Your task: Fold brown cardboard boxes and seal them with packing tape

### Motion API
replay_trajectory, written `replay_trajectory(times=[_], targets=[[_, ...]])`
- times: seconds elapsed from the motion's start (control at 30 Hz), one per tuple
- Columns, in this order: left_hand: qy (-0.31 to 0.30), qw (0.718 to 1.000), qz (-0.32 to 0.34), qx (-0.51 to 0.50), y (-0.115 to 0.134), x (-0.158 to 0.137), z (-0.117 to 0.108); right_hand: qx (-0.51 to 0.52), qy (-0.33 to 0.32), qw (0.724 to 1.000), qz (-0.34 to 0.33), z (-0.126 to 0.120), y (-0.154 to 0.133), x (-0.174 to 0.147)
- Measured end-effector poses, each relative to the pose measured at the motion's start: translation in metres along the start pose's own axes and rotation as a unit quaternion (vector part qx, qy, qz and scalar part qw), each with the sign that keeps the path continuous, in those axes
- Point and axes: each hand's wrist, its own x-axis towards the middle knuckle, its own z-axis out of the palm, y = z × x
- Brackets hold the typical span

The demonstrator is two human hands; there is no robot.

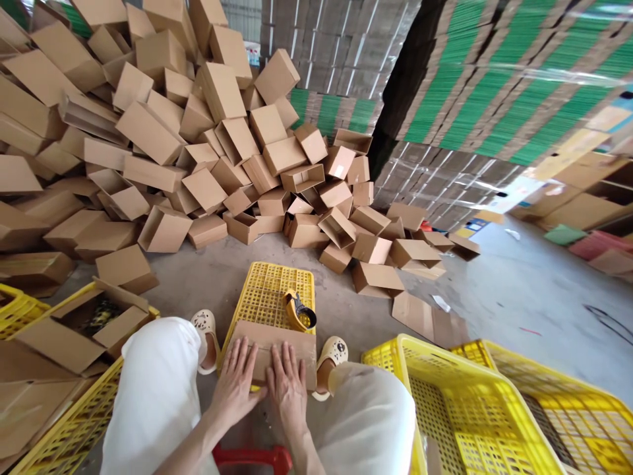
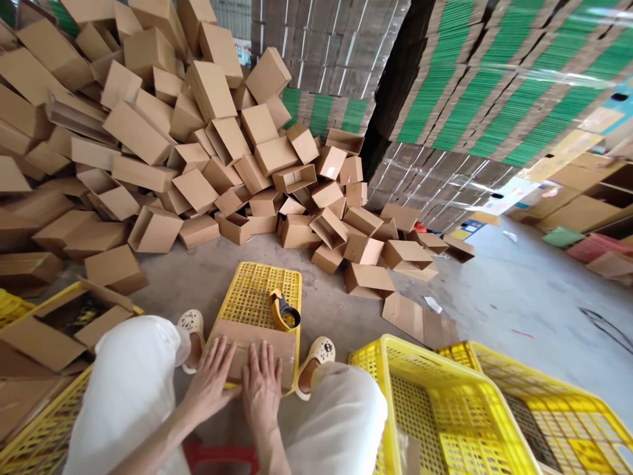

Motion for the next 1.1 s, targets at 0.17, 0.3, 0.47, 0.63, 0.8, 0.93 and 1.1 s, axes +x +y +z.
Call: replay_trajectory(times=[0.17, 0.3, 0.47, 0.63, 0.8, 0.93, 1.1], targets=[[-0.013, 0.998, -0.06, 0.008, -0.017, 0.013, 0.004, -0.043, -0.002, 0.995, 0.094, -0.006, 0.031, 0.012], [-0.009, 0.992, -0.127, 0.021, -0.014, 0.035, 0.014, -0.059, 0.0, 0.991, 0.116, -0.005, 0.036, 0.015], [-0.053, 0.984, -0.167, 0.028, -0.015, 0.061, 0.009, -0.044, 0.013, 0.994, 0.103, 0.001, 0.019, 0.02], [-0.13, 0.973, -0.19, 0.023, -0.025, 0.077, -0.001, 0.006, 0.0, 0.999, 0.033, 0.008, -0.017, 0.035], [-0.138, 0.968, -0.21, -0.019, -0.035, 0.081, 0.0, 0.027, 0.004, 1.0, -0.013, 0.007, -0.022, 0.035], [-0.132, 0.955, -0.247, -0.094, -0.041, 0.079, 0.001, 0.005, 0.011, 0.999, 0.039, 0.003, 0.014, 0.016], [-0.123, 0.935, -0.288, -0.168, -0.048, 0.074, 0.003, -0.042, 0.05, 0.991, 0.12, 0.002, 0.047, -0.002]])
